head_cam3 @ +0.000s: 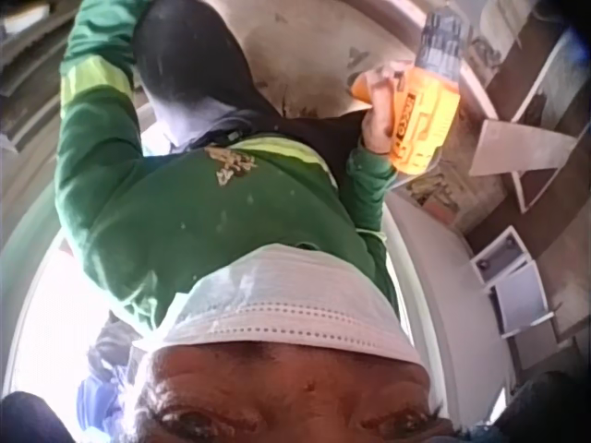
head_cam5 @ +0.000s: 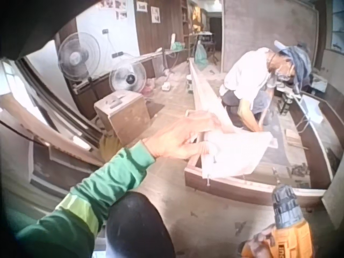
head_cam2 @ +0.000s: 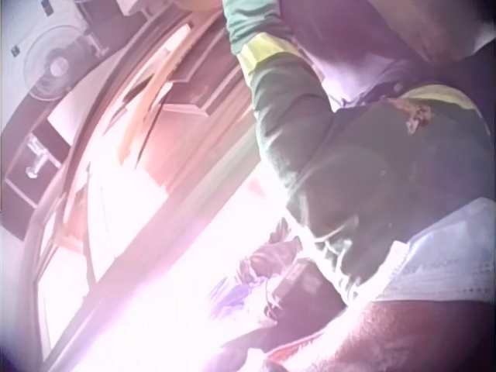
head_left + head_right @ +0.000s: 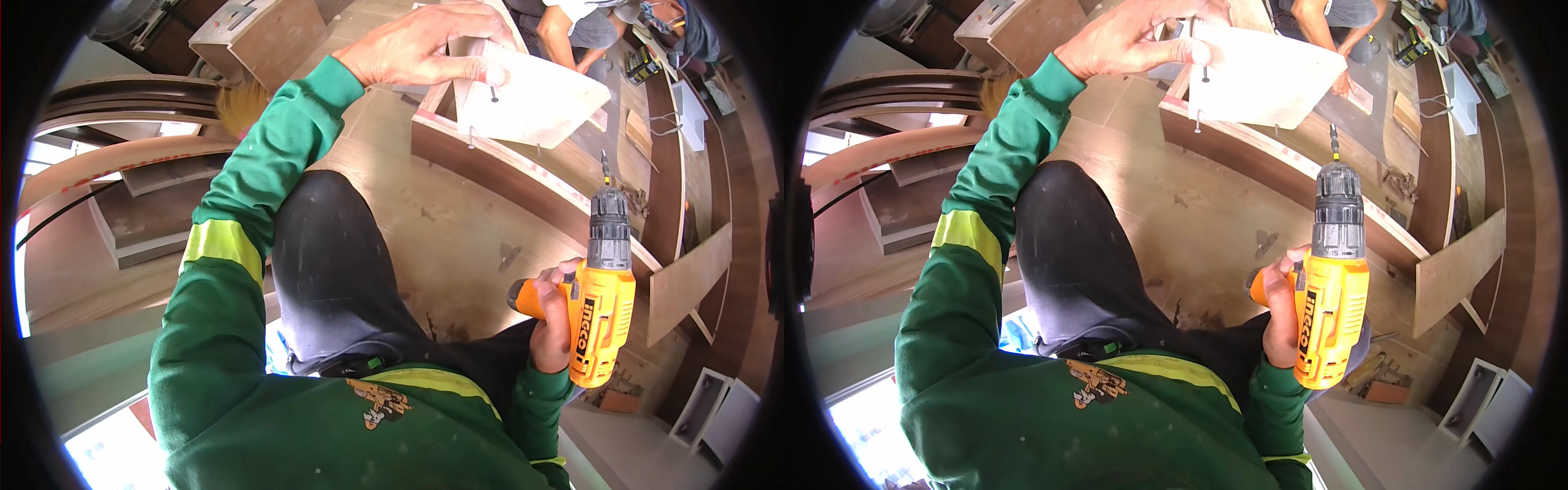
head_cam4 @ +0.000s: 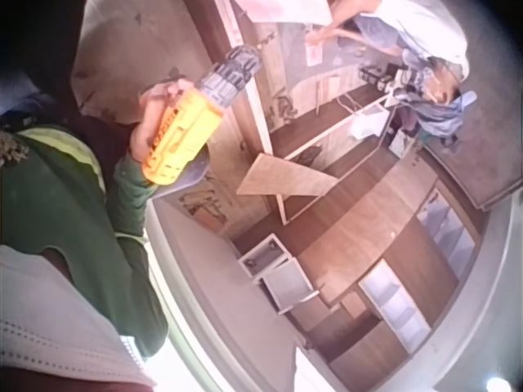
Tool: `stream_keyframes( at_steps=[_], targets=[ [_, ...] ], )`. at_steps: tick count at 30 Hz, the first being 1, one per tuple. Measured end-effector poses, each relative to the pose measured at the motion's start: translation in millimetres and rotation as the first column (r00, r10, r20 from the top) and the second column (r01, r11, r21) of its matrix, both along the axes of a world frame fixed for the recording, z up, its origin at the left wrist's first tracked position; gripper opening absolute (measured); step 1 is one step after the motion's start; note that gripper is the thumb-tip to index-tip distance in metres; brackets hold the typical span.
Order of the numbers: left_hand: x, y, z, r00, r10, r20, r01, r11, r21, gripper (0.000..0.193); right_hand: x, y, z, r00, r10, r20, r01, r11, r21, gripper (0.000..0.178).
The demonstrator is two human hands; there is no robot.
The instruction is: The person uses a cordless drill to drive screws into a small wooden board, attaching it to a larger wooden furniture frame. The person is sitting on the floor while performing the task.
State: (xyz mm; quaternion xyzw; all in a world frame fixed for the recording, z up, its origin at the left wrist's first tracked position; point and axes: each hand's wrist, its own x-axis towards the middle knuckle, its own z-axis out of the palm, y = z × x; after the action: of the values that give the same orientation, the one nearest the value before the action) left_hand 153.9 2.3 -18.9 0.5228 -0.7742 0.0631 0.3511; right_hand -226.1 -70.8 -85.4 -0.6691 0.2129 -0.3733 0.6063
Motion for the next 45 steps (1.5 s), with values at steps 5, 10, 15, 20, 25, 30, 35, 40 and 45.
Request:
stream_keyframes(
  at_steps=[5,10,15,20,25,30,35,40,45],
  targets=[
    [-2.4,0.8,0.4,1.000,0.018,-0.020,-0.018,1.000,0.006,0.034,-1.4,1.0,2.2,1.000,0.005,-0.027,-0.005,1.000,0.004,0.039],
    [-2.8,7.1,-4.1,0.995,0.080,-0.052,-0.081,0.997,-0.007,0.034,-1.0,4.6,3.0,0.999,0.022,0.025,-0.023,0.999,0.046,0.036],
    [-4.0,4.9,-3.8,0.991,0.135,0.019,-0.135,0.991,0.014,0.035,-3.9,5.3,3.1,1.000,0.024,0.018,-0.025,0.999,0.048,0.036],
    [-6.5,5.5,-4.0,0.990,0.137,-0.014,-0.138,0.990,-0.016,0.031,-3.9,5.5,7.0,0.998,0.060,-0.008,-0.058,0.992,0.113,0.038],
    [-8.6,1.3,-4.4,0.993,0.101,-0.064,-0.101,0.995,0.004,0.030,-7.5,4.0,6.8,0.995,0.096,-0.040,-0.091,0.990,0.105,0.047],
    [-12.9,3.2,-2.3,0.990,0.134,-0.046,-0.133,0.991,0.012,0.030,-10.5,2.0,5.3,0.991,0.111,-0.079,-0.104,0.990,0.092,0.047],
    [-12.7,6.4,-0.4,0.990,0.128,-0.062,-0.127,0.991,0.030,0.032,-5.7,2.1,3.3,0.997,0.068,-0.044,-0.063,0.993,0.097,0.038],
    [-7.4,0.3,0.3,0.996,0.063,-0.056,-0.061,0.998,0.027,0.034,-6.8,3.8,5.1,0.993,0.113,-0.017,-0.109,0.981,0.161,0.044],
    [-8.7,0.8,-0.9,0.996,0.062,-0.057,-0.061,0.998,0.024,0.033,-5.9,6.0,6.4,0.994,0.107,-0.020,-0.102,0.981,0.167,0.044]
  ],
)
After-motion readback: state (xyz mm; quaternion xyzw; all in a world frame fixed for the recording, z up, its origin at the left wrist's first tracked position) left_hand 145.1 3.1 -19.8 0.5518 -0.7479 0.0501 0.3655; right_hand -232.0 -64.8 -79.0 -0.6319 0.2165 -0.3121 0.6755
